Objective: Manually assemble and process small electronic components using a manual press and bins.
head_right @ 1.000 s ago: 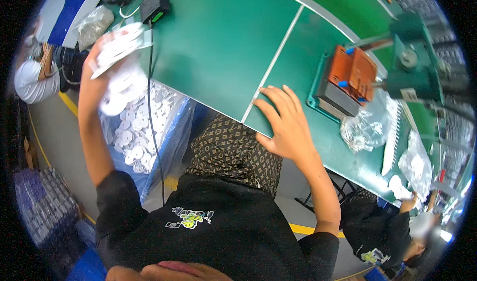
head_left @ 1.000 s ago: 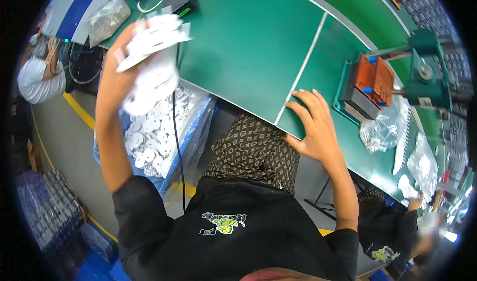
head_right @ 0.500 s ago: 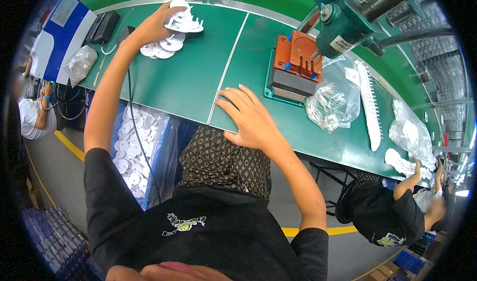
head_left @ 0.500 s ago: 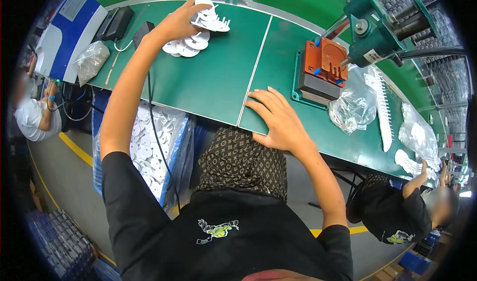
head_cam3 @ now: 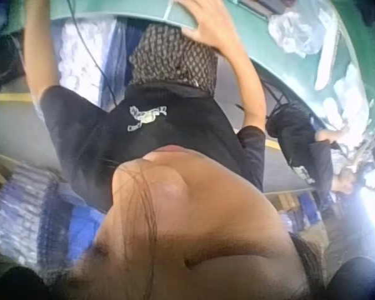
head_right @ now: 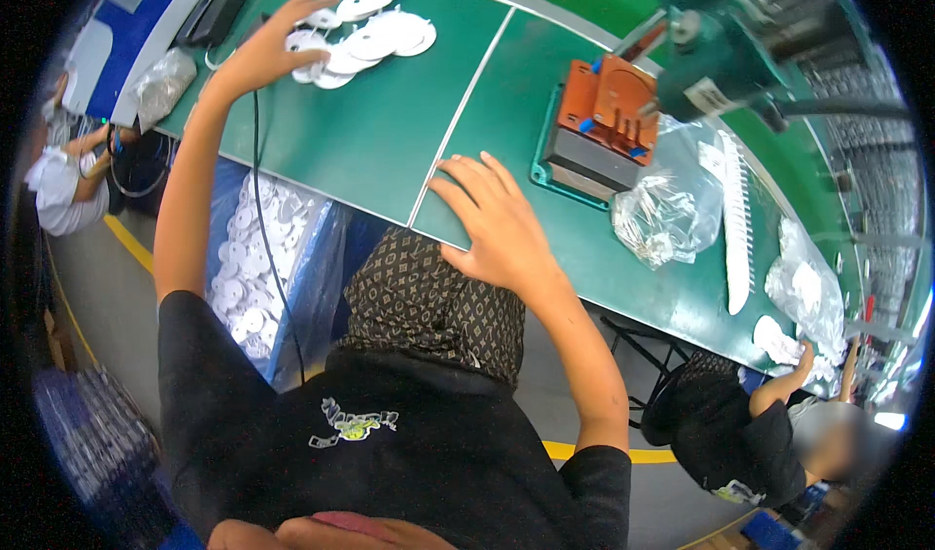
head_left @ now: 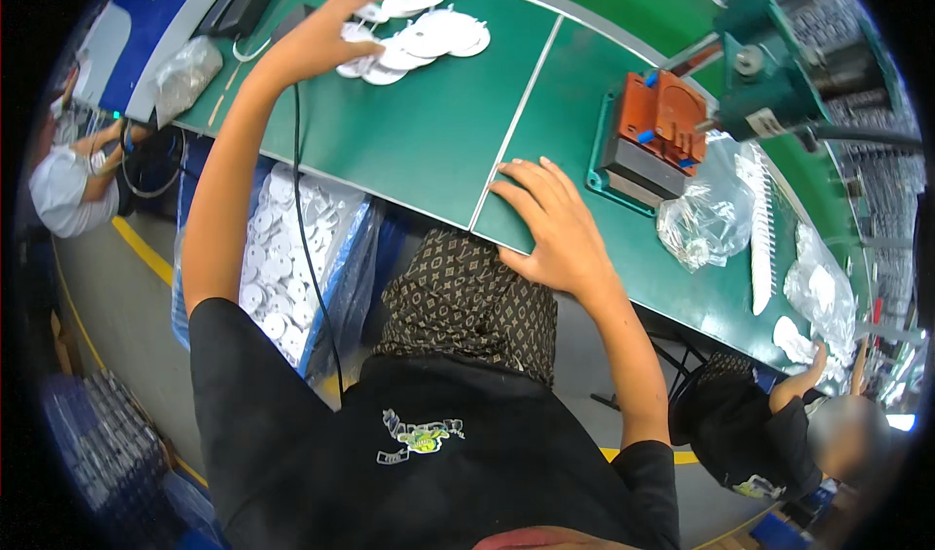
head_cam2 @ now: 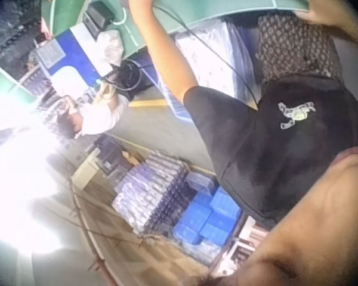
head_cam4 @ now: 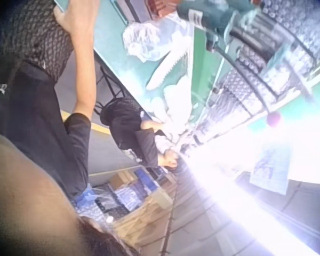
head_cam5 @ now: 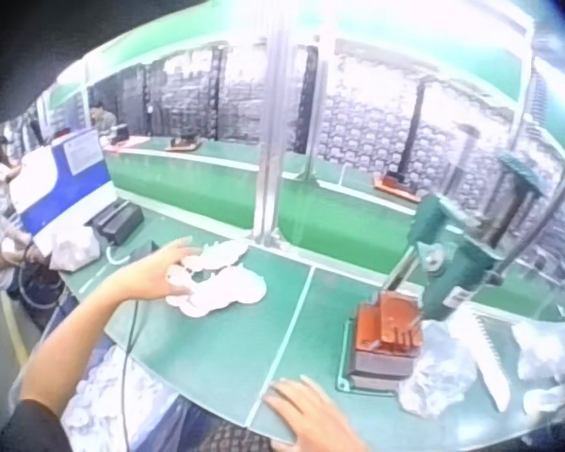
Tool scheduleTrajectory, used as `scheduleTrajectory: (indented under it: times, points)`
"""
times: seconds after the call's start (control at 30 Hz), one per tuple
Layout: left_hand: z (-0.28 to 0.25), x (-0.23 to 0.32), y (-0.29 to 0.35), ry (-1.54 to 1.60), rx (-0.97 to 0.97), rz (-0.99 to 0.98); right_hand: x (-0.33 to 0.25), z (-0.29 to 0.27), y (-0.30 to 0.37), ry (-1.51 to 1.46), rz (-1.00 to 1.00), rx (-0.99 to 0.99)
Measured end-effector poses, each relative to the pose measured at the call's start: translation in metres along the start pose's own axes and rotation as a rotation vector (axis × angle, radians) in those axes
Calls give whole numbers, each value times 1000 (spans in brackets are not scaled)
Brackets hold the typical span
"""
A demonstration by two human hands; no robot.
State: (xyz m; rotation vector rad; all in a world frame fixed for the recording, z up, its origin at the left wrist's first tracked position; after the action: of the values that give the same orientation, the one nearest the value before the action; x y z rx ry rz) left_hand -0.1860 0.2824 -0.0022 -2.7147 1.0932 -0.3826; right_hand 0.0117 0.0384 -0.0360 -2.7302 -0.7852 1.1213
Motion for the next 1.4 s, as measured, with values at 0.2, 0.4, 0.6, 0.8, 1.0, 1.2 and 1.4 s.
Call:
scheduleTrajectory:
  times: [0.2, 0.4, 0.6, 0.8, 1.0, 1.2, 1.4]
  points:
    - [-63, -35, 177, -181, 709, -313, 2, 1, 0, 84, 49, 4]
    - [262, -138, 491, 239, -23, -1214, -1, 5, -4, 135, 64, -51]
    - [293, -90, 360, 35, -172, -736, 6, 1, 4, 214, 94, -42]
    - [333, -109, 336, -12, -345, -601, 7, -1, 4, 225, 99, -41]
    - [356, -67, 326, -89, -122, -642, 8, -1, 6, 230, 103, -38]
    - [382, -97, 329, -124, -242, -618, 7, 1, 4, 220, 98, -34]
    - [377, -69, 338, 46, -84, -655, 7, -2, 4, 221, 87, -23]
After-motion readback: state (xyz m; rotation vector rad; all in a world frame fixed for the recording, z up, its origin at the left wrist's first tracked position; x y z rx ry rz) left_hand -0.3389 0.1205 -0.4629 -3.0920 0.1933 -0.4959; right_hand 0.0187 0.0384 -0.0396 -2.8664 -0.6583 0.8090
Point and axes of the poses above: each hand's wrist, its own y-axis away from the middle knuckle, its own z-axis out of the palm, x = y × z, the point moved 9 cm from there along -y, towards the middle knuckle, and after that the axes turned 15 degrees about -y, right-handed, at the moved point
